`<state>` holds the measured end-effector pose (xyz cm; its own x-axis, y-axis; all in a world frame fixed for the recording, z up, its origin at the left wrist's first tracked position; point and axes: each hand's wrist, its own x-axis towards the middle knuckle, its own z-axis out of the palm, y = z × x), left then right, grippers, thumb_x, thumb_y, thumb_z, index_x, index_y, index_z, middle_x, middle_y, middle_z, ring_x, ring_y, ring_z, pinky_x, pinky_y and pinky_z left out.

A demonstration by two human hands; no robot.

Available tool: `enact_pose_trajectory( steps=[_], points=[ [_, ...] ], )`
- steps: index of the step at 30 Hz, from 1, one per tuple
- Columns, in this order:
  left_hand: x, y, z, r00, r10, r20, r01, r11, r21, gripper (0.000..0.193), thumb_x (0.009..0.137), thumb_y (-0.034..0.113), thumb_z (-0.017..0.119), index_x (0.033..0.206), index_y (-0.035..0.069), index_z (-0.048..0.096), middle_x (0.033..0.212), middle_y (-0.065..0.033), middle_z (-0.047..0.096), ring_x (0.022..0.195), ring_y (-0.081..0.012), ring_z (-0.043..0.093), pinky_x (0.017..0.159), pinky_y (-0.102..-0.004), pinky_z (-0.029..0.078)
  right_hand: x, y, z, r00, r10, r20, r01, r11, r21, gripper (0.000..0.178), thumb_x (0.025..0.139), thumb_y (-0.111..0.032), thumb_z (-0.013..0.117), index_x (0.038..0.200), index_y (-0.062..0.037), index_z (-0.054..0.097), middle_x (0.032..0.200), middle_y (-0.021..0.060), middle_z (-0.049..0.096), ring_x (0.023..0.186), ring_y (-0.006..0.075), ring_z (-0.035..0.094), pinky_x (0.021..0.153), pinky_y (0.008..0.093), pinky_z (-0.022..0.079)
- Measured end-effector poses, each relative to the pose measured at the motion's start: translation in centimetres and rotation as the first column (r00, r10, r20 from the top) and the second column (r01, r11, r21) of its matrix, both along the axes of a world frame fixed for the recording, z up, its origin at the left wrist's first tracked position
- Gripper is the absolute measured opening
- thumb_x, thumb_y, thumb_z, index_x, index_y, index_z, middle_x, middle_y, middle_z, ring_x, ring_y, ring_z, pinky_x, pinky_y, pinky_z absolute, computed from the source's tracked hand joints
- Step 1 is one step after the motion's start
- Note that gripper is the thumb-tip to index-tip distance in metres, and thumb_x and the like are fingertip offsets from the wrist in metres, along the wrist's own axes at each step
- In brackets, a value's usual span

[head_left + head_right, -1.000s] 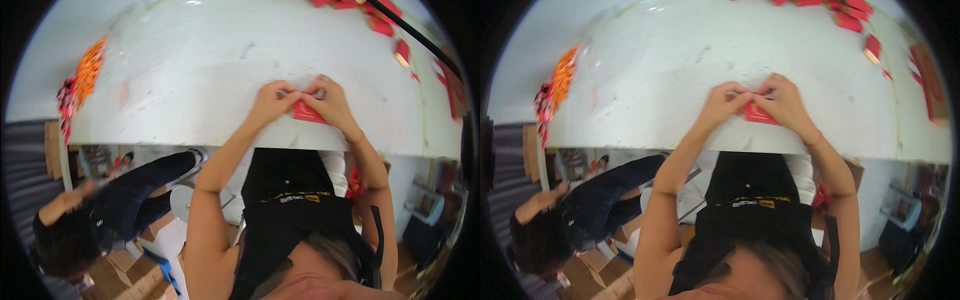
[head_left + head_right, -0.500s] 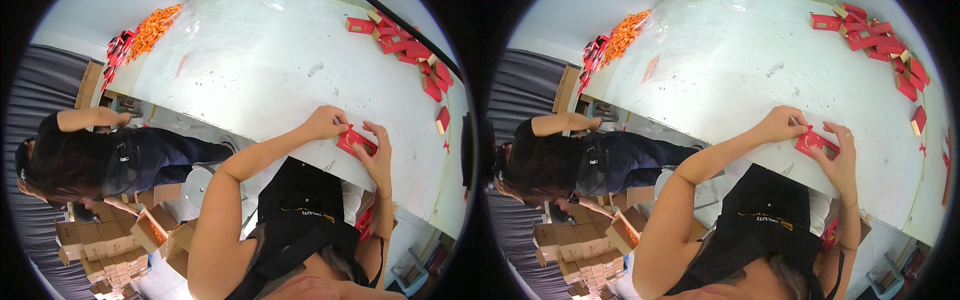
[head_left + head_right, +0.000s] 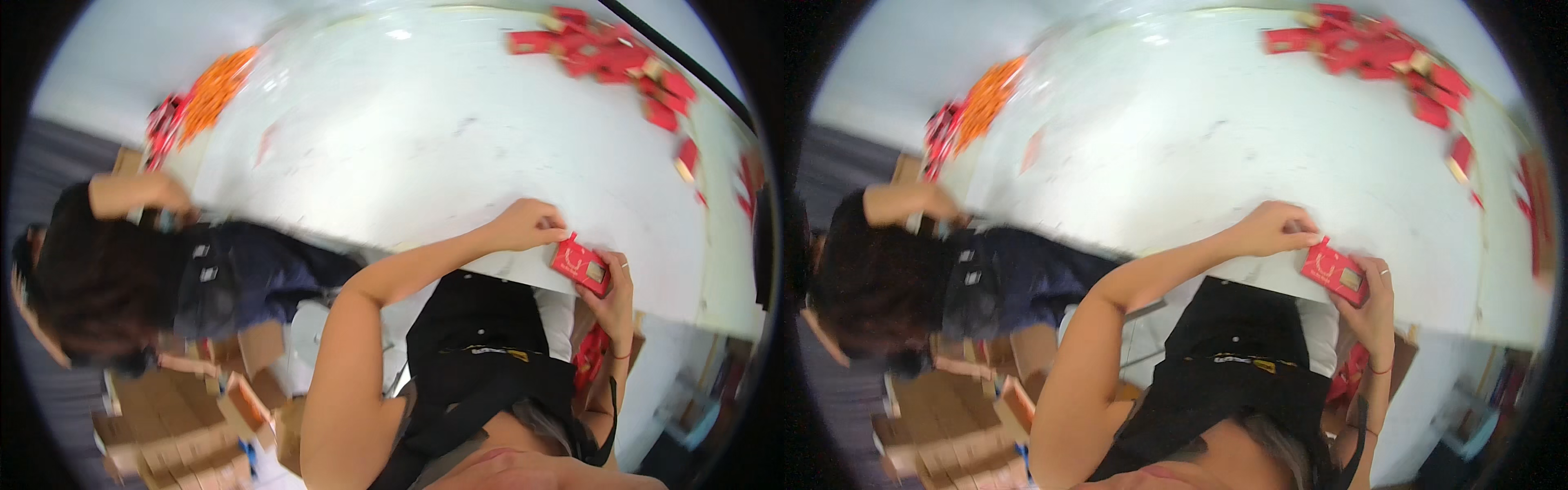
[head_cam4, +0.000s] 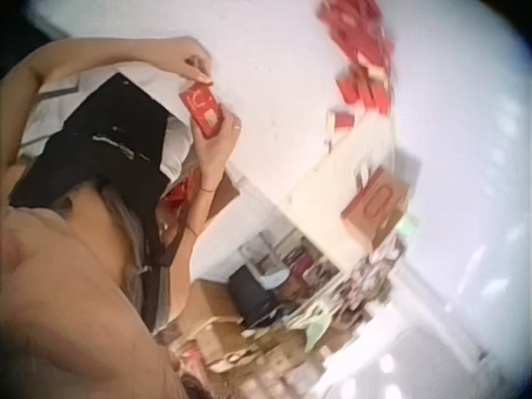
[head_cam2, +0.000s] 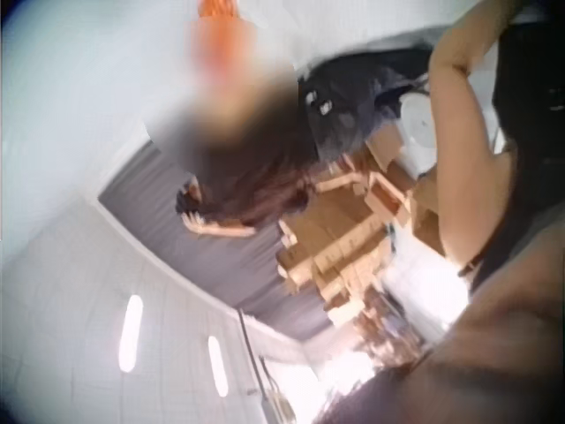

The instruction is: The person assembles small red rectangular boxes by folding the cardboard flaps and attaching small red decorative pieces to the top. The person handles the boxes one at a time, folding them into shape and placing the finished units on the table.

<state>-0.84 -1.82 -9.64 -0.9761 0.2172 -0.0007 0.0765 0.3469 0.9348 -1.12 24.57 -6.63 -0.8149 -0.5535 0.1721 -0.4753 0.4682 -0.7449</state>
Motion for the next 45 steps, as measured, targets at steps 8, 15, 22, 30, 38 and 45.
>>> enact_pose_trajectory(
  steps=[8, 15, 22, 30, 38, 45],
  points=[
    [-0.9, 1.9, 0.6, 0.974, 0.007, 0.227, -0.048, 0.983, 0.178, 0.020, 0.097, 0.019, 0.066, 0.110, 0.004, 0.068, 0.088, -0.0040, 0.070, 0.076, -0.0105, 0.067, 0.063, -0.0233, 0.053, 3.7, 21.6, 5.6, 0.955, -0.277, 0.110, 0.239, 0.932, 0.272, 0.081, 0.062, -0.016, 0.087, 0.135, -0.0063, 0.053, 0.131, 0.0135, 0.054, 0.124, 0.0307, 0.049, 0.108, 0.0387, 0.037],
    [-3.0, 4.6, -1.0, 0.978, 0.036, 0.207, -0.073, 0.982, 0.175, 0.017, 0.096, 0.015, 0.066, 0.103, 0.000, 0.069, 0.084, -0.0044, 0.069, 0.071, -0.0111, 0.067, 0.060, -0.0240, 0.054, -16.3, 16.2, -0.9, 0.782, -0.492, -0.382, 0.521, 0.853, -0.033, 0.077, 0.077, -0.030, 0.083, 0.142, -0.0070, 0.048, 0.142, 0.0174, 0.050, 0.132, 0.0345, 0.045, 0.113, 0.0415, 0.035],
    [-2.3, 3.5, -0.9, 0.987, 0.080, 0.138, -0.112, 0.964, 0.242, 0.016, 0.096, 0.013, 0.065, 0.101, -0.001, 0.068, 0.081, -0.0039, 0.068, 0.069, -0.0113, 0.066, 0.062, -0.0245, 0.054, -32.2, 6.2, -4.7, 0.611, -0.717, -0.336, 0.761, 0.648, 0.001, 0.066, 0.082, -0.047, 0.070, 0.131, -0.0048, 0.056, 0.124, 0.0214, 0.061, 0.112, 0.0328, 0.059, 0.092, 0.0438, 0.047],
    [-5.1, 0.6, 2.5, 0.784, 0.243, -0.571, -0.269, 0.962, 0.039, 0.048, 0.086, 0.006, 0.073, 0.131, 0.005, 0.057, 0.135, -0.0145, 0.053, 0.107, -0.0240, 0.062, 0.083, -0.0328, 0.054, -15.2, -2.1, 0.2, 0.545, 0.281, 0.790, 0.387, 0.751, -0.535, 0.039, 0.097, -0.040, 0.047, 0.109, -0.0049, 0.060, 0.093, 0.0097, 0.069, 0.073, 0.0212, 0.069, 0.057, 0.0273, 0.049],
    [-1.4, -2.1, 1.7, 0.965, 0.208, -0.159, -0.197, 0.977, 0.083, 0.026, 0.085, 0.004, 0.074, 0.110, 0.002, 0.067, 0.115, -0.0109, 0.064, 0.089, -0.0182, 0.068, 0.073, -0.0309, 0.057, -10.3, -4.9, -1.4, 0.863, 0.137, 0.486, 0.002, 0.962, -0.273, 0.038, 0.099, -0.035, 0.051, 0.118, -0.0031, 0.056, 0.086, 0.0079, 0.067, 0.071, 0.0164, 0.065, 0.063, 0.0267, 0.051],
    [-1.8, -2.8, 2.6, 0.965, 0.263, 0.007, -0.262, 0.963, -0.067, 0.006, 0.086, 0.006, 0.072, 0.091, 0.002, 0.072, 0.086, -0.0097, 0.071, 0.074, -0.0174, 0.070, 0.069, -0.0295, 0.056, -8.5, -5.5, -1.2, 0.958, 0.286, -0.030, -0.288, 0.952, -0.104, 0.063, 0.065, -0.022, 0.087, 0.121, -0.0075, 0.062, 0.115, 0.0084, 0.060, 0.109, 0.0261, 0.055, 0.095, 0.0388, 0.043]
  ],
)
